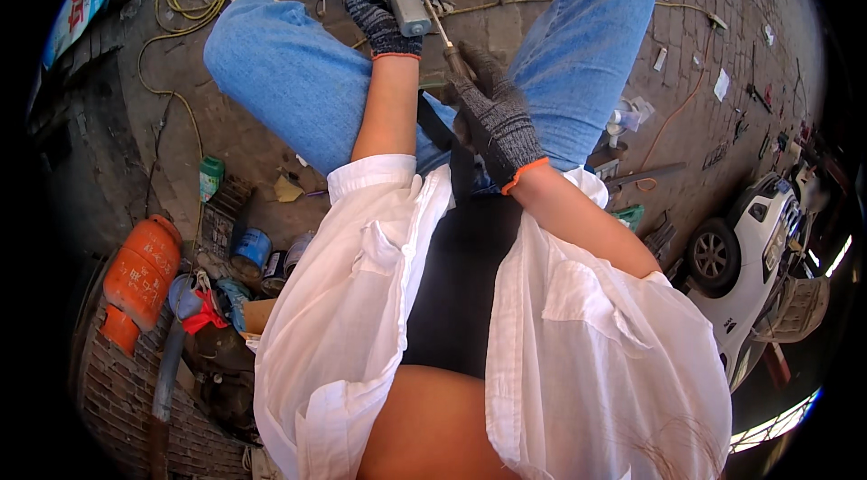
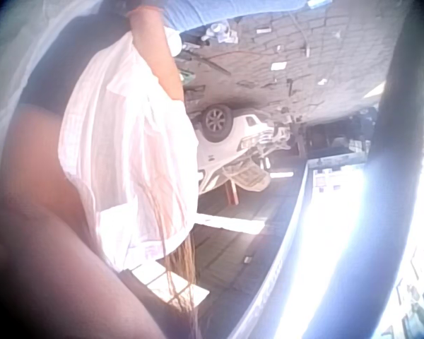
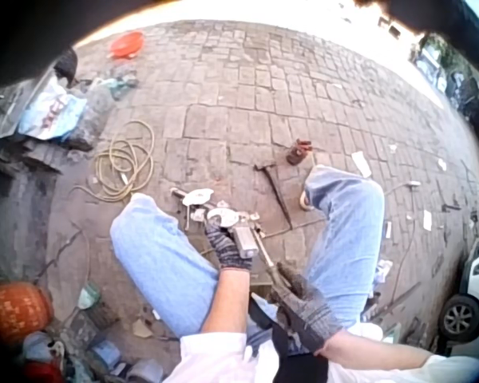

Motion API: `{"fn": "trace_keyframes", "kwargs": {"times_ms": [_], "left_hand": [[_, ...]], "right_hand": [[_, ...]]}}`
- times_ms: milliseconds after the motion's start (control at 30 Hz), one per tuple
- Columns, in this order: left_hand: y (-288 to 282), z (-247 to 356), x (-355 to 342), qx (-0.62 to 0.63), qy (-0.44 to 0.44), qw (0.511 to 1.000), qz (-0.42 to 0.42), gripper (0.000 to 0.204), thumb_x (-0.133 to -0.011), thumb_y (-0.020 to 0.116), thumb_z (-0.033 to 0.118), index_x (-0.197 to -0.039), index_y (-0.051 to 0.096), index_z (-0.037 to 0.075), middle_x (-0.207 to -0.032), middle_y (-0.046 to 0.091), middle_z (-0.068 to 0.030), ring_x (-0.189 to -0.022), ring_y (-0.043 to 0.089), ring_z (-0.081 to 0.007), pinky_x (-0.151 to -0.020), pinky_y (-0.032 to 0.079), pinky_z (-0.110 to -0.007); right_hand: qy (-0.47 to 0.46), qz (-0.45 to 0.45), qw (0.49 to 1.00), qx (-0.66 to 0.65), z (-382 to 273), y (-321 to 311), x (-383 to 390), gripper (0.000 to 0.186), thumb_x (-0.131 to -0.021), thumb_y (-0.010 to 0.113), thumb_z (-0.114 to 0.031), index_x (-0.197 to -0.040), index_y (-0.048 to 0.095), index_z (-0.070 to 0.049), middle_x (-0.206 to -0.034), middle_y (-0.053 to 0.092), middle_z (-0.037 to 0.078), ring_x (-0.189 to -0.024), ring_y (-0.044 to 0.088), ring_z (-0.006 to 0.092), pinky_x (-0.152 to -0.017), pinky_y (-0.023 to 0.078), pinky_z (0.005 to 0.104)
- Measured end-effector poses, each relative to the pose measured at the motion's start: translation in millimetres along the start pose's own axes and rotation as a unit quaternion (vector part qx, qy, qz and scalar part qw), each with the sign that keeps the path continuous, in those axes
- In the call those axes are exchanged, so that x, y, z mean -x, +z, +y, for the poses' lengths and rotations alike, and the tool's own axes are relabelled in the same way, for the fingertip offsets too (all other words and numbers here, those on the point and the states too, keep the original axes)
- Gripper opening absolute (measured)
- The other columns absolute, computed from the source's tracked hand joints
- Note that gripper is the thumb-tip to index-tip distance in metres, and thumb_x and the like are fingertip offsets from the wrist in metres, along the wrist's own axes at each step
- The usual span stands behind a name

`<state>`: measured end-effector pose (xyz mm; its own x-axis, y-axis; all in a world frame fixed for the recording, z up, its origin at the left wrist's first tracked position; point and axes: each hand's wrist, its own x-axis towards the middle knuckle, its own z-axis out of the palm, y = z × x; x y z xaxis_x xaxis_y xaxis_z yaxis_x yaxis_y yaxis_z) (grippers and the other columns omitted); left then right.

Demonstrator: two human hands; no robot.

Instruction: The person sits on a small stool in a cluttered outdoor workshop and uses a screwdriver to manipulate a mechanical component, likely a starter motor. They repeatedly tighten and loosen screws on the device while holding it in their lap.

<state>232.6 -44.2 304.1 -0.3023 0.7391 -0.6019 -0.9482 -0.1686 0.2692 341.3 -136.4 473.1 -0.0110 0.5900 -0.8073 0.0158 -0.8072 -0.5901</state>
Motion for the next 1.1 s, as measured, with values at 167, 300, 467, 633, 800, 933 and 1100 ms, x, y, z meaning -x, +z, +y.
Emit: {"fn": "trace_keyframes", "kwargs": {"times_ms": [167,300,467,633,800,933,1100], "left_hand": [[0,1,0,-0.018,0.017,1.000,0.013,0.019,-0.081,0.047,0.022,-0.090,0.054,0.007,-0.085,0.057,-0.0063,-0.074,0.059,-0.0208,-0.063,0.052,-0.034],[-8,-3,-8,0.022,0.043,0.999,-0.012,0.019,-0.080,0.047,0.020,-0.090,0.054,0.006,-0.086,0.058,-0.0078,-0.075,0.059,-0.0229,-0.066,0.053,-0.036],[-1,1,-2,0.013,0.006,1.000,-0.017,0.022,-0.080,0.047,0.022,-0.093,0.054,0.006,-0.088,0.059,-0.0077,-0.076,0.059,-0.0240,-0.065,0.053,-0.037],[-3,0,-4,0.029,-0.005,0.999,-0.027,0.024,-0.080,0.046,0.025,-0.093,0.055,0.007,-0.087,0.059,-0.0068,-0.075,0.059,-0.0241,-0.064,0.052,-0.036],[-11,-4,-15,0.021,0.015,0.999,-0.019,0.024,-0.080,0.045,0.026,-0.092,0.055,0.007,-0.087,0.059,-0.0065,-0.076,0.059,-0.0234,-0.064,0.052,-0.036],[-9,-4,-10,-0.001,0.010,1.000,-0.017,0.023,-0.080,0.045,0.025,-0.091,0.054,0.007,-0.085,0.059,-0.0063,-0.074,0.059,-0.0225,-0.064,0.052,-0.035],[-16,-7,-19,-0.004,0.029,0.999,-0.013,0.022,-0.080,0.045,0.024,-0.090,0.054,0.007,-0.083,0.058,-0.0065,-0.073,0.059,-0.0218,-0.063,0.052,-0.034]], "right_hand": [[-0.112,-0.006,0.986,0.121,7,3,-8,0.049,-0.087,0.055,-0.020,-0.133,0.038,-0.012,-0.075,0.052,0.000,-0.050,0.041,0.0047,-0.042,0.032,0.0185],[-0.072,-0.006,0.997,0.032,1,2,5,0.046,-0.088,0.053,-0.019,-0.131,0.040,-0.011,-0.081,0.053,0.001,-0.050,0.040,0.0049,-0.043,0.033,0.0190],[-0.077,0.001,0.996,0.052,1,-3,9,0.042,-0.088,0.052,-0.020,-0.127,0.044,-0.009,-0.091,0.057,0.003,-0.051,0.039,0.0052,-0.046,0.035,0.0194],[-0.046,-0.013,0.999,-0.011,6,-5,8,0.052,-0.086,0.055,-0.018,-0.133,0.036,-0.010,-0.080,0.052,0.002,-0.048,0.037,0.0052,-0.041,0.028,0.0187],[-0.050,-0.010,0.999,-0.019,4,-4,9,0.053,-0.085,0.056,-0.017,-0.133,0.036,-0.010,-0.080,0.053,0.001,-0.047,0.036,0.0049,-0.041,0.027,0.0190],[-0.051,-0.012,0.998,-0.025,4,-5,8,0.053,-0.085,0.056,-0.016,-0.134,0.036,-0.010,-0.080,0.053,0.001,-0.047,0.036,0.0047,-0.040,0.027,0.0194],[-0.041,-0.015,0.998,-0.035,2,-3,9,0.049,-0.086,0.054,-0.016,-0.132,0.038,-0.010,-0.081,0.054,0.002,-0.047,0.036,0.0045,-0.040,0.028,0.0193]]}}
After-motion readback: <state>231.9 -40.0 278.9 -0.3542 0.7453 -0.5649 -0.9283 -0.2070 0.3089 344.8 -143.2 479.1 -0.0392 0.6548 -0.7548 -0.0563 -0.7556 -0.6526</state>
